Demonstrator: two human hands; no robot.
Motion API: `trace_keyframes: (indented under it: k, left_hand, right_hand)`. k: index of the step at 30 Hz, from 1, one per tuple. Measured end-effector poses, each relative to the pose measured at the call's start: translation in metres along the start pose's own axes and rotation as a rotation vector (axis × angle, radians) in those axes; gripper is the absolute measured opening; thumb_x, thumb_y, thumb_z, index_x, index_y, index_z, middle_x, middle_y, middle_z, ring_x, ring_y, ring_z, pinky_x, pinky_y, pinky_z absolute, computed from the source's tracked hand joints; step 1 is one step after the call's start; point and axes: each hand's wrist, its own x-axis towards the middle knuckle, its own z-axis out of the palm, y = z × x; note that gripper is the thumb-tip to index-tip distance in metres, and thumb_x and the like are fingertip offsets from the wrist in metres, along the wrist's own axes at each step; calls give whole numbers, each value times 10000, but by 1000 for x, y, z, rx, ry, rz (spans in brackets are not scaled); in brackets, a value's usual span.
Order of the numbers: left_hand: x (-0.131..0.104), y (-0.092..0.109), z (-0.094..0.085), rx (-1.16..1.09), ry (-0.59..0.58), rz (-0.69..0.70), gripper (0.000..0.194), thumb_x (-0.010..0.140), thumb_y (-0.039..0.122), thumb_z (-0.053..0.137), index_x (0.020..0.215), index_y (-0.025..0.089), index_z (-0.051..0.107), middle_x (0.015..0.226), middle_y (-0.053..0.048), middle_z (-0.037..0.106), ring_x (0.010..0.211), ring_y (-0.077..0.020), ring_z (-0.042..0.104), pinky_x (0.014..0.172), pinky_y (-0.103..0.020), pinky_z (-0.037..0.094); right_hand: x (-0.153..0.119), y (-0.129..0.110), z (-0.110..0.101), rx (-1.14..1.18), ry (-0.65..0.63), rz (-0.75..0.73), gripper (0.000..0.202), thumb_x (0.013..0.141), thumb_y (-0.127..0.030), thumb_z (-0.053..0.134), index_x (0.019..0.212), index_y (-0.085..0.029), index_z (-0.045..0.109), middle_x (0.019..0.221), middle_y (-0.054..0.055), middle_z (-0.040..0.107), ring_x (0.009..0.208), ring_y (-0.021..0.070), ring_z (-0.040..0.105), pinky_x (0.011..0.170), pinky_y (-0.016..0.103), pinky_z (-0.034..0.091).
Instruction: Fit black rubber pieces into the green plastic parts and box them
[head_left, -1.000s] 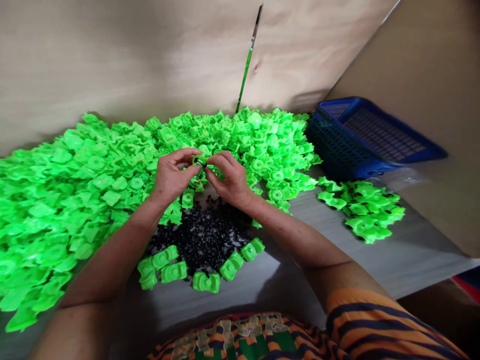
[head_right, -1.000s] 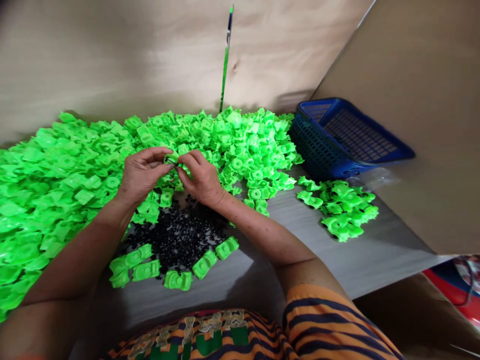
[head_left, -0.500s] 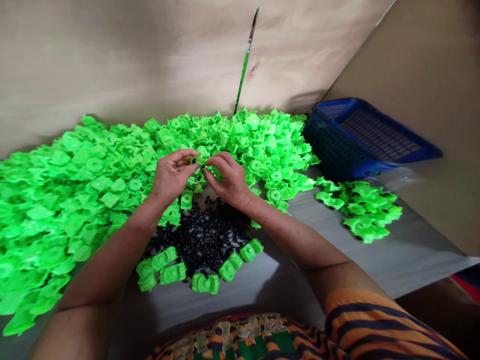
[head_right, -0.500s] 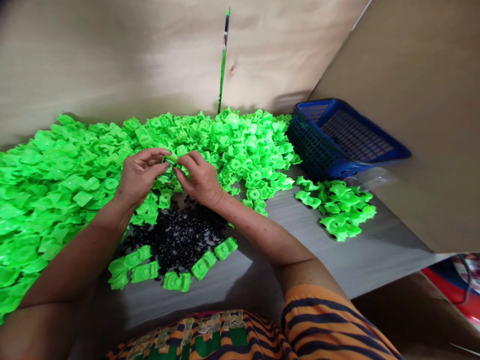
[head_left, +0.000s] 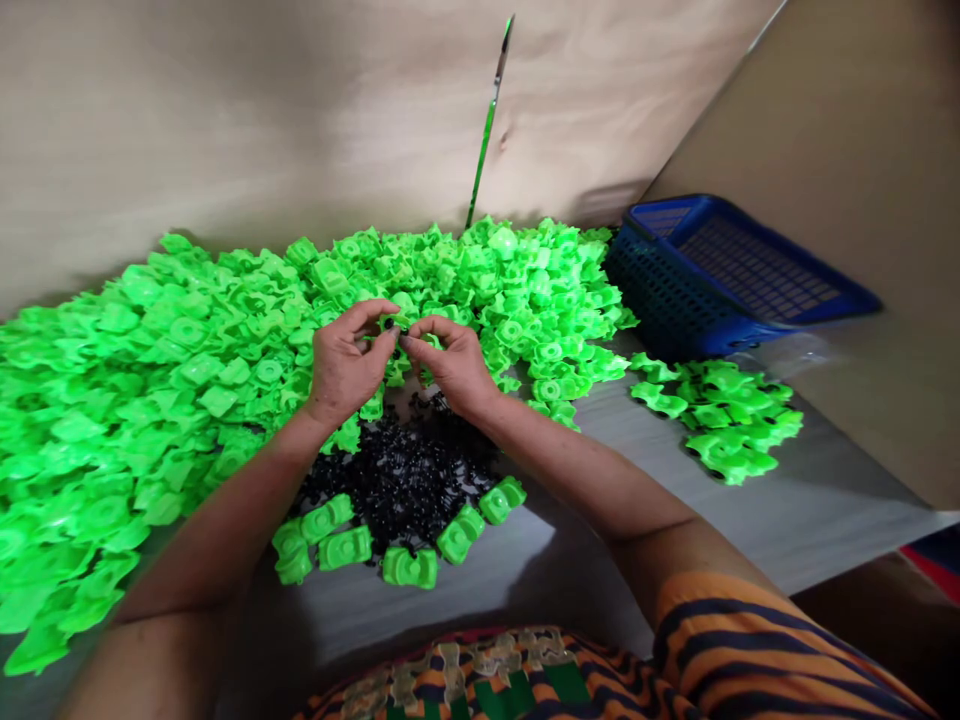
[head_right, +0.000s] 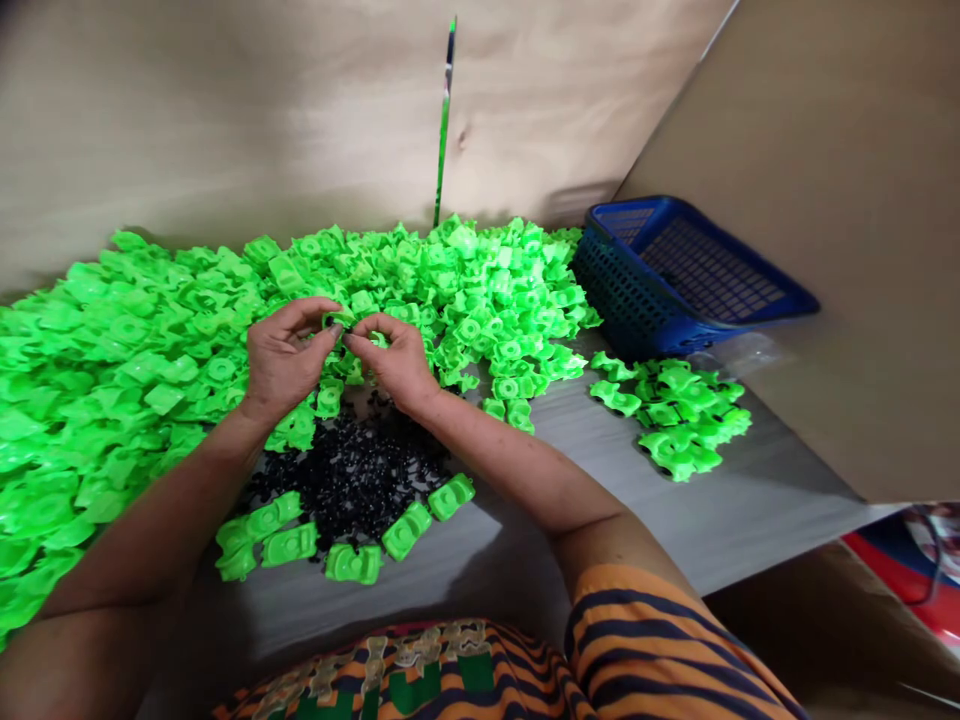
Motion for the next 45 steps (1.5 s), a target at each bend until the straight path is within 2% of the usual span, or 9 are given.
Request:
trace_keyframes:
  k: [8, 16, 22, 27, 30, 35, 40, 45]
  left_hand:
    - [-2, 0, -1, 45, -11, 3, 189, 802, 259, 733, 967, 220, 817, 855, -19, 759, 723, -139, 637, 591, -225, 474]
    - [-1, -3, -2, 78, -17, 135, 207, 829, 234, 720, 1002, 202, 829, 972, -40, 805, 687, -106, 634, 560, -187, 476]
    - [-1, 1, -6, 142, -22, 268, 193, 863, 191, 715, 1017, 211, 828, 998, -34, 820, 776, -112, 687, 626, -178, 503]
    - [1, 5, -7, 179, -20, 305, 177, 876, 196, 703, 1005, 213, 823, 997, -36, 830, 785, -120, 692, 680, -205, 519]
    - [1, 5, -7, 187, -13, 270, 189, 870, 214, 703, 1011, 211, 828, 985, -36, 829, 765, -122, 679, 663, -211, 507]
    - [0, 1, -4, 99, -4, 134, 218, 836, 248, 711, 1004, 199, 841, 883, -25, 805, 675, -118, 627, 603, -218, 486]
    - [1, 2, 0, -34, 6, 35, 213, 792, 274, 734, 951, 182, 843, 838, -35, 798, 713, -148, 683, 649, -242, 545]
    - [1, 8, 2, -71, 46, 0, 214, 742, 258, 746, 903, 167, 852, 857, -52, 821, 741, -168, 727, 671, -253, 584]
  right_hand:
    - [-3, -5, 2, 71, 7, 37, 482, 702, -593, 894, 745, -214, 600, 584, -71, 548, 510, 82, 476, 480, 220, 391]
    - [-3, -10, 3, 76, 10, 20, 507, 700, -632, 881, 703, -209, 602, 517, -67, 570, 473, 74, 466, 464, 217, 383]
    - [-4, -11, 2, 131, -7, 11, 498, 700, -616, 892, 708, -212, 600, 510, -70, 562, 453, 78, 474, 441, 218, 389]
    - [-4, -10, 2, 158, -9, -6, 454, 707, -568, 897, 723, -211, 619, 520, -66, 578, 448, 80, 484, 422, 213, 381]
    - [-4, -9, 1, 141, -24, -11, 424, 725, -545, 888, 740, -209, 630, 529, -64, 583, 460, 77, 477, 429, 210, 376]
    - [-3, -7, 0, 123, -32, -15, 430, 745, -553, 879, 746, -211, 619, 543, -64, 587, 473, 73, 468, 445, 211, 377]
    - [-2, -6, -1, 93, -43, -34, 451, 765, -587, 865, 741, -214, 612, 561, -68, 585, 483, 65, 471, 479, 222, 396]
    - [-1, -5, -1, 76, -43, -70, 484, 752, -606, 884, 721, -210, 608, 588, -67, 579, 531, 72, 504, 540, 232, 432]
